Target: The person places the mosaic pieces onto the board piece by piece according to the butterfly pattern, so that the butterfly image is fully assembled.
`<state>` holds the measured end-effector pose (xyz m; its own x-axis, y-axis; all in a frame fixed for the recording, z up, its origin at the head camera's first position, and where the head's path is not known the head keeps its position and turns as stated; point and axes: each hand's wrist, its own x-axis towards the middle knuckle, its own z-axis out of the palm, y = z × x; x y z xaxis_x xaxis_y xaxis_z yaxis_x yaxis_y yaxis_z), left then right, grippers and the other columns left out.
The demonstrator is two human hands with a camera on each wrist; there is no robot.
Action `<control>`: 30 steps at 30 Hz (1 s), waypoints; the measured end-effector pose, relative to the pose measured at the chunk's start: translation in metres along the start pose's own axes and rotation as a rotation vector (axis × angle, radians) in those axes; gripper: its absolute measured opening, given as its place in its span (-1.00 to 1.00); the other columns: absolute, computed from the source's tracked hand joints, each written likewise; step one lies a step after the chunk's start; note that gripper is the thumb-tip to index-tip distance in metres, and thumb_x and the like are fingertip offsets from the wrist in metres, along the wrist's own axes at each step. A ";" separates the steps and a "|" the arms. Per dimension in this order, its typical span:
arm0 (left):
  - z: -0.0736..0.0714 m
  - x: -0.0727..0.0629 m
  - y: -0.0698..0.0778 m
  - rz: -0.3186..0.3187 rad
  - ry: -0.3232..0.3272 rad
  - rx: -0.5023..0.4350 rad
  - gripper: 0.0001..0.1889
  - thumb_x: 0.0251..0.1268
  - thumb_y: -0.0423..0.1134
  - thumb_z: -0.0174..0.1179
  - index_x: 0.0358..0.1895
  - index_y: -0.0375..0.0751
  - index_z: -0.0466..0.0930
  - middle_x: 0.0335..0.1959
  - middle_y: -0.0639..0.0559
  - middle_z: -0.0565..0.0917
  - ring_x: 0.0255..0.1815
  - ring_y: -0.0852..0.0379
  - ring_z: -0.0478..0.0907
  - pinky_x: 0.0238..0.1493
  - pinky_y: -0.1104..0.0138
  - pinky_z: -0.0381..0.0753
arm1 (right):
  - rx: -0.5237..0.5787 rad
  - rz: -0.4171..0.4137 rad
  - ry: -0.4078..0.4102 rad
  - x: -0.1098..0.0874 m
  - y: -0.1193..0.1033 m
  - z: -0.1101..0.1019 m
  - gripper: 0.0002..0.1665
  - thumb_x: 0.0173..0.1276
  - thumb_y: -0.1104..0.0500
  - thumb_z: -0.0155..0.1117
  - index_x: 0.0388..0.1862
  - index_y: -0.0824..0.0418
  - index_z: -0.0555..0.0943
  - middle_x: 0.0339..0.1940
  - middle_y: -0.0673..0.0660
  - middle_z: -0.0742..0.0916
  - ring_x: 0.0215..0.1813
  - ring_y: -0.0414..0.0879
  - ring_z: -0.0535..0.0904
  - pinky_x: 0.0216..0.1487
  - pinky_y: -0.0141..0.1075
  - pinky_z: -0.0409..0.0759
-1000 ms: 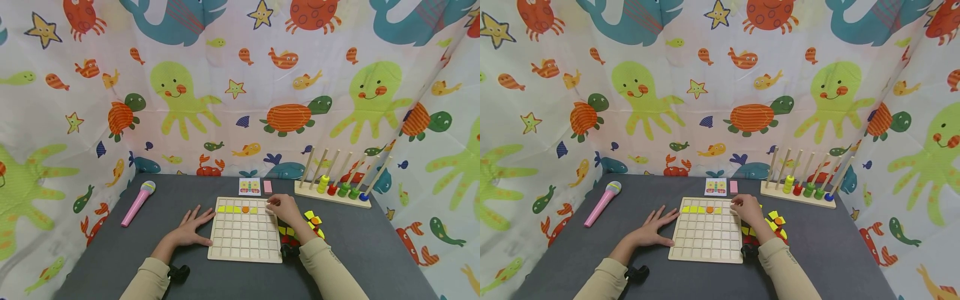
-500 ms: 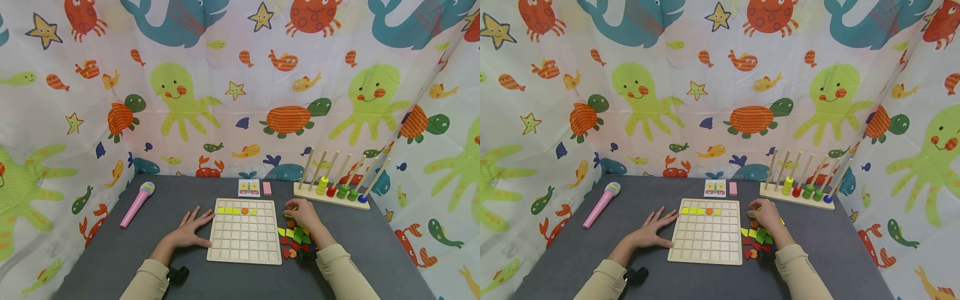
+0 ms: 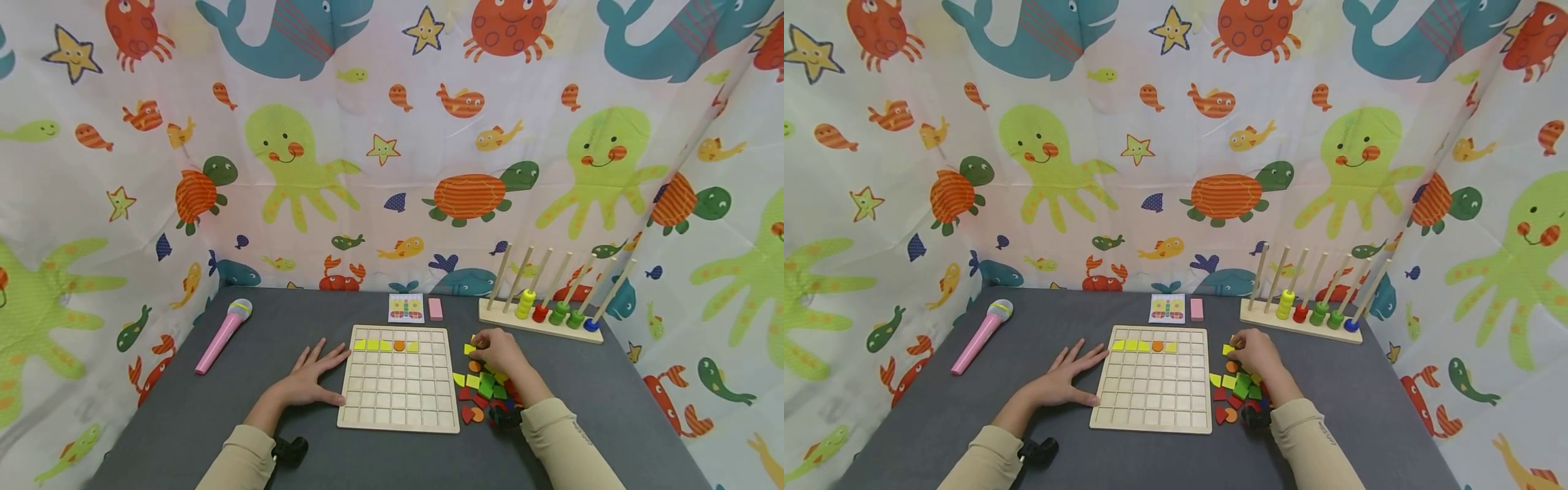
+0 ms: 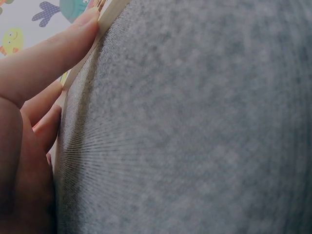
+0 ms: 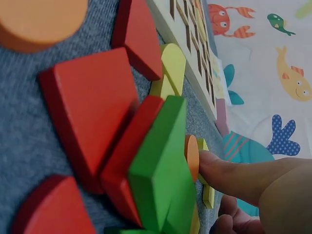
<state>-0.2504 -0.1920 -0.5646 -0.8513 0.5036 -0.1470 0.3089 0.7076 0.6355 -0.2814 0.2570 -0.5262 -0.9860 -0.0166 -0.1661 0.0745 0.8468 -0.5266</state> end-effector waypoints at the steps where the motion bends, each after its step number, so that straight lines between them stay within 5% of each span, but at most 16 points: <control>1: 0.000 0.000 0.000 -0.003 -0.001 0.000 0.10 -0.04 0.38 0.42 0.61 0.26 0.09 0.68 0.13 -0.01 0.68 -0.21 -0.49 0.53 -0.24 -0.55 | -0.010 0.000 -0.007 0.001 0.000 0.000 -0.71 0.24 0.11 0.54 -0.10 0.20 0.75 -0.22 0.13 0.72 -0.24 -0.01 0.56 -0.14 -0.11 0.64; 15: 0.001 0.000 0.000 0.007 0.006 0.000 0.12 -0.05 0.35 0.44 0.62 0.19 0.10 0.68 0.06 0.01 0.67 -0.25 -0.47 0.53 -0.25 -0.53 | -0.011 -0.004 -0.077 0.006 -0.010 -0.001 -0.74 0.21 0.15 0.56 -0.21 0.21 0.68 -0.25 0.11 0.68 -0.26 -0.04 0.55 -0.20 -0.19 0.60; 20: 0.001 -0.001 -0.001 0.006 0.004 0.004 0.11 -0.04 0.35 0.44 0.62 0.20 0.09 0.68 0.08 -0.01 0.67 -0.23 -0.47 0.53 -0.25 -0.53 | 0.057 -0.040 -0.006 0.005 -0.015 -0.001 -0.81 0.26 0.15 0.51 -0.26 0.17 0.67 -0.26 0.12 0.69 -0.27 -0.02 0.55 -0.27 -0.23 0.59; 25: 0.001 -0.001 -0.001 -0.001 -0.003 0.004 0.10 -0.04 0.39 0.41 0.61 0.28 0.08 0.68 0.15 -0.02 0.68 -0.19 -0.50 0.53 -0.24 -0.55 | 0.128 -0.161 0.100 0.004 -0.026 0.003 -0.81 0.39 0.10 0.40 -0.14 0.18 0.76 -0.23 0.12 0.76 -0.27 -0.03 0.56 -0.30 -0.22 0.57; 30: 0.000 -0.001 0.000 0.003 -0.003 -0.010 0.09 -0.03 0.37 0.43 0.61 0.27 0.09 0.68 0.12 -0.01 0.68 -0.22 -0.49 0.53 -0.25 -0.55 | 0.205 -0.190 0.096 0.003 -0.046 0.010 -0.82 0.41 0.08 0.37 -0.13 0.12 0.77 -0.28 0.05 0.76 -0.30 -0.09 0.56 -0.33 -0.28 0.54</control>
<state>-0.2497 -0.1921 -0.5645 -0.8491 0.5072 -0.1477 0.3068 0.7011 0.6436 -0.2862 0.2127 -0.5113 -0.9941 -0.1057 0.0257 -0.0934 0.7080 -0.7000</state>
